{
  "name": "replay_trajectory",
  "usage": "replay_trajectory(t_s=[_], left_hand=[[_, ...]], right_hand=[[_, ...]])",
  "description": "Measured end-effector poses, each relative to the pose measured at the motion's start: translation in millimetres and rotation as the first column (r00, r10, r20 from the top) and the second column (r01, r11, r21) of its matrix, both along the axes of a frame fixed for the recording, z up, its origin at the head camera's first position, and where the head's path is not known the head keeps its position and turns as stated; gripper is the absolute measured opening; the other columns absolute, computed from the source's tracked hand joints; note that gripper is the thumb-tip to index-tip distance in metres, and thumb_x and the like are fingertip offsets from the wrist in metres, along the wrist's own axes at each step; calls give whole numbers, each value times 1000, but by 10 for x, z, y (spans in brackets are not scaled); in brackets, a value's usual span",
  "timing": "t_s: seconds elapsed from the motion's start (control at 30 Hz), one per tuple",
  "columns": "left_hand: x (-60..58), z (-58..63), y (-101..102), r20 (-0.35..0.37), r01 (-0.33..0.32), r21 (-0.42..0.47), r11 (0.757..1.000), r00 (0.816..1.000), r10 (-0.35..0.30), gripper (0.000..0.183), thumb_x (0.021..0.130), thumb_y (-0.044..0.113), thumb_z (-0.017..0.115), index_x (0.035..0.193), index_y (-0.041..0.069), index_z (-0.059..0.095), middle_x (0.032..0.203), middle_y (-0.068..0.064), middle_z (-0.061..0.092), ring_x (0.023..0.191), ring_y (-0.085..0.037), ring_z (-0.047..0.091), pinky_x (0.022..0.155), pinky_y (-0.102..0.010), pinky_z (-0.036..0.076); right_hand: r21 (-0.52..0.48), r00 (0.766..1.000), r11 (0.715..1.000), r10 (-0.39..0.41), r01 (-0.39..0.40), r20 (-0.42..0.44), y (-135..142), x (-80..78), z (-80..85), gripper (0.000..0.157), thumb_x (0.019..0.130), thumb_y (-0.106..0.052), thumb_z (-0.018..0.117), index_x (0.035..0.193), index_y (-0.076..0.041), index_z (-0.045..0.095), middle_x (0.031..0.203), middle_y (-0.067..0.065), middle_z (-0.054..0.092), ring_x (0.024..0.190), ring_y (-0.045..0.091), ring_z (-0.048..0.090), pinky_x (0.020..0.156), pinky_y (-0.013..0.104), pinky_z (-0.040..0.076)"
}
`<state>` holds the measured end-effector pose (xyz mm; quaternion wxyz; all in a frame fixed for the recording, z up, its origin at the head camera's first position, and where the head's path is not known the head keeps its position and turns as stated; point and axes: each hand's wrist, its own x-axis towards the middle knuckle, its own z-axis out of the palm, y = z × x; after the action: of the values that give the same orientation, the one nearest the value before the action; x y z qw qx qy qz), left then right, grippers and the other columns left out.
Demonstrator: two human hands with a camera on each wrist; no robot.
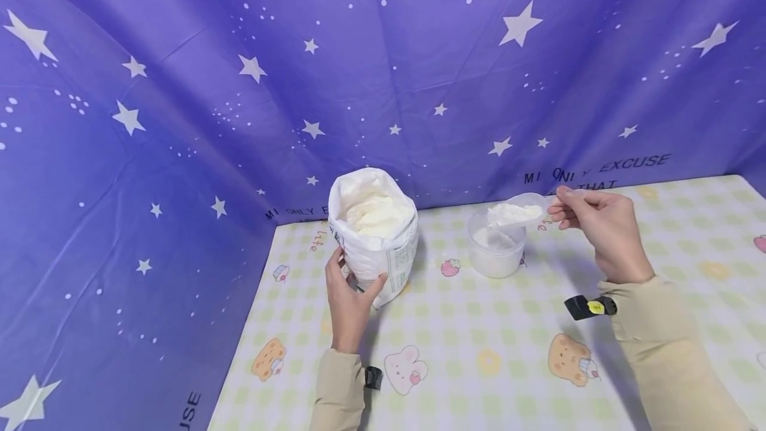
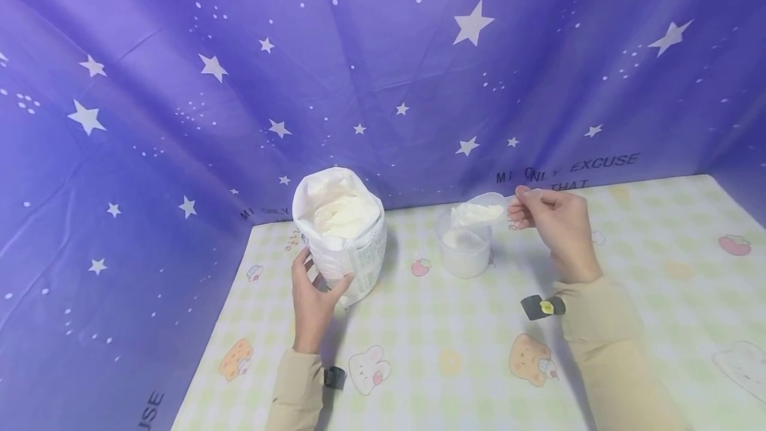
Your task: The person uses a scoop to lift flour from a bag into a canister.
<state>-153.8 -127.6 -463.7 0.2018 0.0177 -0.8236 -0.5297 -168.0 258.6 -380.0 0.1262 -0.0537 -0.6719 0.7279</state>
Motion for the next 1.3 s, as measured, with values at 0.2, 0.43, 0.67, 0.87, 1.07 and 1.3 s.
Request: replay_trajectory(t_s=[0.2,0.43,0.67,0.87,1.07,1.3], left_hand=[[8,18,1,4,8,10,1000,1000,-8,93,74,15,88,149,9,33,144,-10,40,132,-26,42,110,-39,47],[32,6,-6,2,-3,-4,1000,1000,3,94,73,14,88,149,8,33,144,-11,40,131,-26,43,109,-39,48],[17,-3,-15,-1,0,-2,1000,1000,0,94,73,14,88,149,9,33,144,-10,40,131,-25,42,110,-38,47],[15,-10,-13,3,5,3,1000,1000,-5,94,73,15,88,149,9,32,144,-10,39,132,-25,42,110,-38,47],[15,-13,-12,-3,6,10,1000,1000,-6,94,74,14,88,149,9,32,144,-10,40,132,-25,42,111,-38,46],[2,-3,-4,-3,-1,10,1000,1000,1,94,73,14,88,149,9,33,143,-10,40,131,-24,42,110,-37,47]], right_hand=[[269,997,963,-49,32,57,-6,-30,76,27,96,-35,63,101,-10,72,71,-17,71,66,5,69,59,19,59],[457,998,888,-66,48,22,-80,-41,165,45,99,-31,60,112,11,68,65,-20,68,62,0,66,57,20,59],[665,989,733,-80,141,-122,-161,-38,251,32,97,-26,63,90,2,77,69,8,73,50,3,62,49,16,52],[723,981,665,-88,186,-171,-199,-45,308,30,96,-26,64,81,-3,77,68,10,73,49,4,60,48,14,42],[740,973,634,-97,223,-211,-224,-41,333,30,95,-27,64,77,-6,77,67,10,72,46,-3,54,47,19,37],[725,973,652,-105,223,-205,-250,-44,374,31,96,-27,63,79,-5,77,69,12,73,47,-4,55,47,17,39]])
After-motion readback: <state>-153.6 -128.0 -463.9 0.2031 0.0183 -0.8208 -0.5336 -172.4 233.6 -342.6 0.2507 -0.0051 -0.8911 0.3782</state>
